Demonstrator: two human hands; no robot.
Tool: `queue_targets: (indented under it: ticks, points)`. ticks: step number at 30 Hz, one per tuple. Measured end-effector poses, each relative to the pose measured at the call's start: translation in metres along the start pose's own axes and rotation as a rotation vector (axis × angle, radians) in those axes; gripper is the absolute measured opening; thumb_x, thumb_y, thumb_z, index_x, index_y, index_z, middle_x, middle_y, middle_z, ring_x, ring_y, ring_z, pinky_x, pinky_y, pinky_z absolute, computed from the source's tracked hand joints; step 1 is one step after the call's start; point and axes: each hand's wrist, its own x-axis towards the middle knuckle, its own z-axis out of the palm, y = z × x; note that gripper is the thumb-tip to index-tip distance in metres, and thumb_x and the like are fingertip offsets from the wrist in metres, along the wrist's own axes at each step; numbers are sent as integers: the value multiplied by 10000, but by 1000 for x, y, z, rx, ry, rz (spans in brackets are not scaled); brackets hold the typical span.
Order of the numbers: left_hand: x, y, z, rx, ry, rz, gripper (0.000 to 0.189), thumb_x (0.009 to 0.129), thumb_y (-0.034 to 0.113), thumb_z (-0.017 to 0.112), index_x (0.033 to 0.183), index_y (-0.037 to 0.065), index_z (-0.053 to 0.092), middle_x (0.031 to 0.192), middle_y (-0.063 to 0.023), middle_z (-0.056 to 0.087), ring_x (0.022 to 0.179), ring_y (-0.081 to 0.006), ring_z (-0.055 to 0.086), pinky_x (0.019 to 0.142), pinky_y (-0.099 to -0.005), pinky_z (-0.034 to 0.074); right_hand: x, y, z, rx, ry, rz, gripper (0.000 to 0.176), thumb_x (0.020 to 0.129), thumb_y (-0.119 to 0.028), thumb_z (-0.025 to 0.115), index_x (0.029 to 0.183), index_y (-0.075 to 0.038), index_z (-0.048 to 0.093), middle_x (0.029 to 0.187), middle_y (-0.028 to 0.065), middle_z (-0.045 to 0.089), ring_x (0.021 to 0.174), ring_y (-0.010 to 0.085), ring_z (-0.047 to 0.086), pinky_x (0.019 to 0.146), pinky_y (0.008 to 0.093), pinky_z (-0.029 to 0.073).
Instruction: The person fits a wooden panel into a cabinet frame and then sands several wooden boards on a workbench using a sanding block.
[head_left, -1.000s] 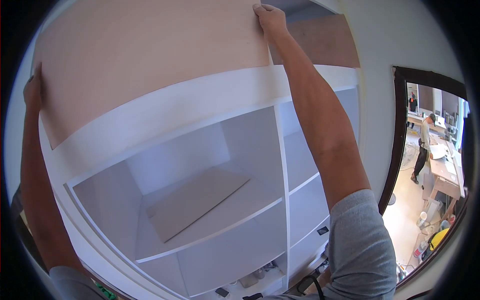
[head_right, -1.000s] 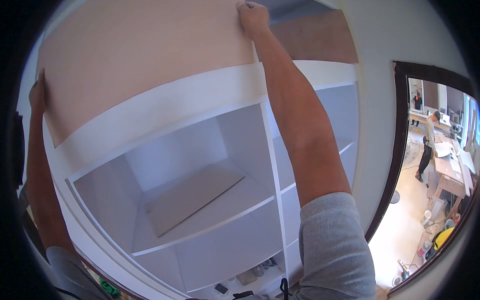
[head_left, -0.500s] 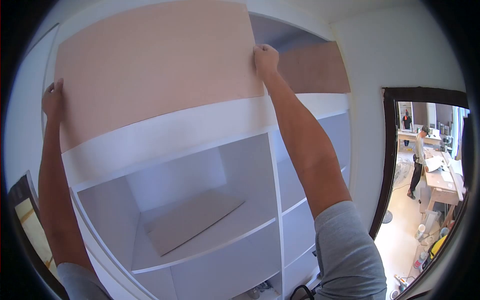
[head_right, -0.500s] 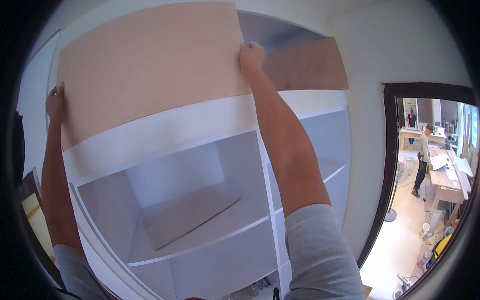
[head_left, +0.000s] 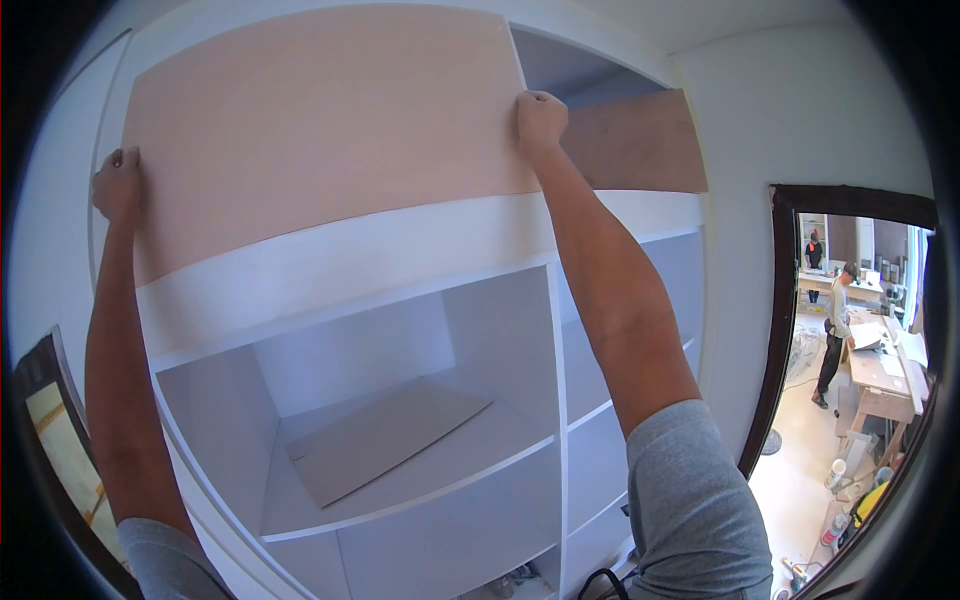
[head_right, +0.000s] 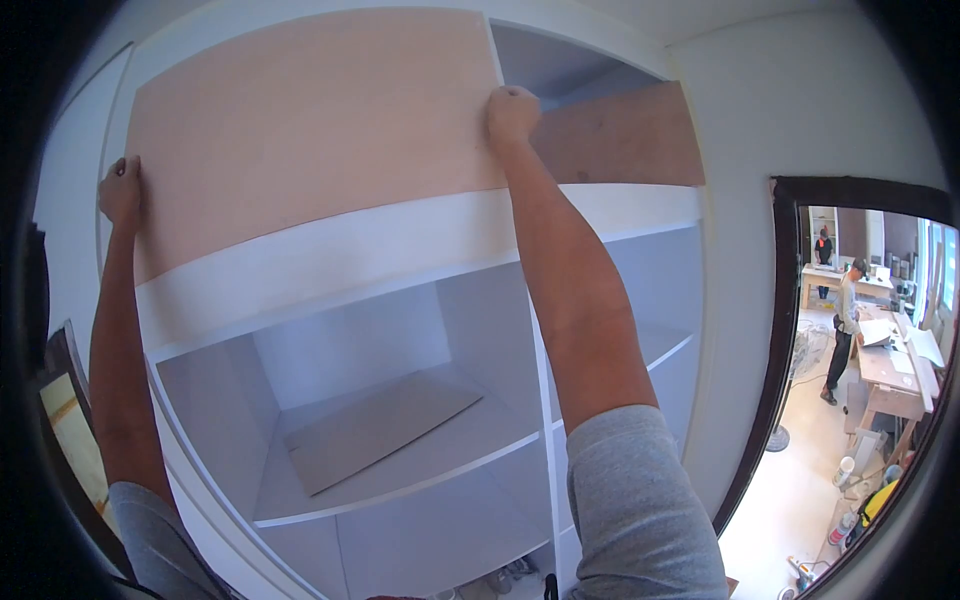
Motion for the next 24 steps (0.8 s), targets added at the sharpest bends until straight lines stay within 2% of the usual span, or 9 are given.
queue_targets:
  ticks: [5,14,17,18,19,20,21,22,24]
  points:
    - [-4,5,-3,-3,2,-23,560,894,561,565,1263,161,699,1219,-162,687,1181,-352,615,1040,-485,435,-6,-4,-1,-159,14,-117,304,817,-173,579,982,1,767,992,235,730,960,405,699,880,428,526]
    - [-2,7,-8,-46,-18,-22,589,876,523,580,1305,127,665,1255,-170,679,1216,-367,603,1070,-465,420,-5,-1,6,-139,66,-48,319,825,-188,585,1015,1,759,1030,255,721,1004,402,696,909,449,523]
    - [6,-10,13,-4,31,168,578,872,463,587,1213,7,686,1173,-230,695,1101,-415,656,958,-493,506,-4,3,4,-238,63,-93,291,850,-197,590,956,18,755,1004,214,731,950,348,708,870,443,534]
    - [-6,10,-7,-252,-140,-6,522,875,423,579,1127,-15,709,1080,-237,713,998,-420,683,883,-502,538,0,9,-2,-244,39,-128,313,849,-226,604,968,22,752,994,202,732,940,329,702,864,431,529]
    - [16,-23,23,257,-79,406,474,874,374,567,1097,-18,712,1050,-244,704,976,-427,673,864,-530,535,4,17,-4,-226,10,-159,339,847,-256,619,980,27,749,985,190,732,930,309,696,857,419,525]
    - [20,-29,31,472,-47,470,463,869,362,565,1125,7,714,1128,-254,674,1018,-424,656,890,-537,529,11,25,-2,-190,-17,-172,368,845,-286,633,992,31,746,976,178,732,920,289,691,851,407,521]
    - [-9,16,-12,-92,11,-19,452,860,366,571,1135,43,725,1233,-266,627,1077,-421,636,913,-537,523,20,34,2,-141,-31,-173,398,843,-315,647,1004,36,743,966,166,732,910,270,685,844,395,516]
    - [-7,17,-19,-118,44,-25,454,831,371,636,1158,69,727,1279,-265,606,1118,-409,627,949,-509,520,24,39,8,-92,-36,-160,431,841,-345,661,1017,40,740,957,154,732,900,250,679,837,383,512]
    - [-18,41,-48,-355,-59,-253,577,773,349,774,1200,-30,688,1125,-214,703,1065,-294,659,957,-402,514,29,43,9,27,-11,-78,491,839,-394,689,1050,47,737,956,147,731,896,217,671,845,360,505]
